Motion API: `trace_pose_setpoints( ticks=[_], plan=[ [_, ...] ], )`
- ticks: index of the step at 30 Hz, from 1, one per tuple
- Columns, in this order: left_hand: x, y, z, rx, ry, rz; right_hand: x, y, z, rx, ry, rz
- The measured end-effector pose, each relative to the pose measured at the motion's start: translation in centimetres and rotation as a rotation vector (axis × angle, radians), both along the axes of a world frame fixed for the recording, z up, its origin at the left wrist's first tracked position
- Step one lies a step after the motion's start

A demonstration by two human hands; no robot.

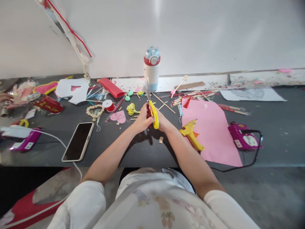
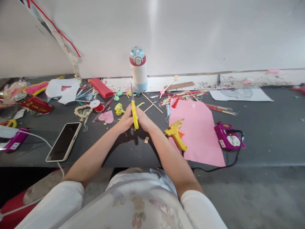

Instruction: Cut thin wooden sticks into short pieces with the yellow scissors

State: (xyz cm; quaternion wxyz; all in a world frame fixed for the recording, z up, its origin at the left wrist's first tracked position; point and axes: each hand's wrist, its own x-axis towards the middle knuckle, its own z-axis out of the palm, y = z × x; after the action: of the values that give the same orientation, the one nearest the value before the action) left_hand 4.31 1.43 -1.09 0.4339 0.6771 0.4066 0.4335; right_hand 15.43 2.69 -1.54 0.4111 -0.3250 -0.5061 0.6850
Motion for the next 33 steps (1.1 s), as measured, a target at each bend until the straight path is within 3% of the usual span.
trace_pose_setpoints(
  ticks=[4, 9, 13, 17, 21, 29, 33],
  plan=[
    [-0.8, 0.5, 0.3, -0.003, 0.026, 0.021, 0.0, -0.3, 0.8, 0.044, 0.028, 0.005],
    [-3.1, 1.2, 1.2, 0.12, 0.056, 0.211, 0.1, -0.9, 1.4, -0.022, -0.027, 0.029],
    [-4.3, 0.7, 2.7, 0.339, 0.308, 0.392, 0.1, -1.3, 1.8, -0.067, 0.009, 0.093],
    [-4.8, 0.4, 3.7, 0.493, 0.574, 0.511, -0.1, -1.2, 2.0, -0.214, 0.072, 0.127],
    [-4.9, 0.5, 3.8, 0.522, 0.63, 0.532, -0.2, -1.1, 1.8, -0.154, 0.011, 0.072],
    [-4.4, 0.1, 3.4, 0.565, 0.619, 0.525, -0.2, -1.5, 2.1, -0.007, -0.1, 0.109],
    [-4.4, 0.1, 3.3, 0.56, 0.613, 0.536, 0.0, -1.7, 2.7, -0.095, 0.026, 0.19]
  ],
)
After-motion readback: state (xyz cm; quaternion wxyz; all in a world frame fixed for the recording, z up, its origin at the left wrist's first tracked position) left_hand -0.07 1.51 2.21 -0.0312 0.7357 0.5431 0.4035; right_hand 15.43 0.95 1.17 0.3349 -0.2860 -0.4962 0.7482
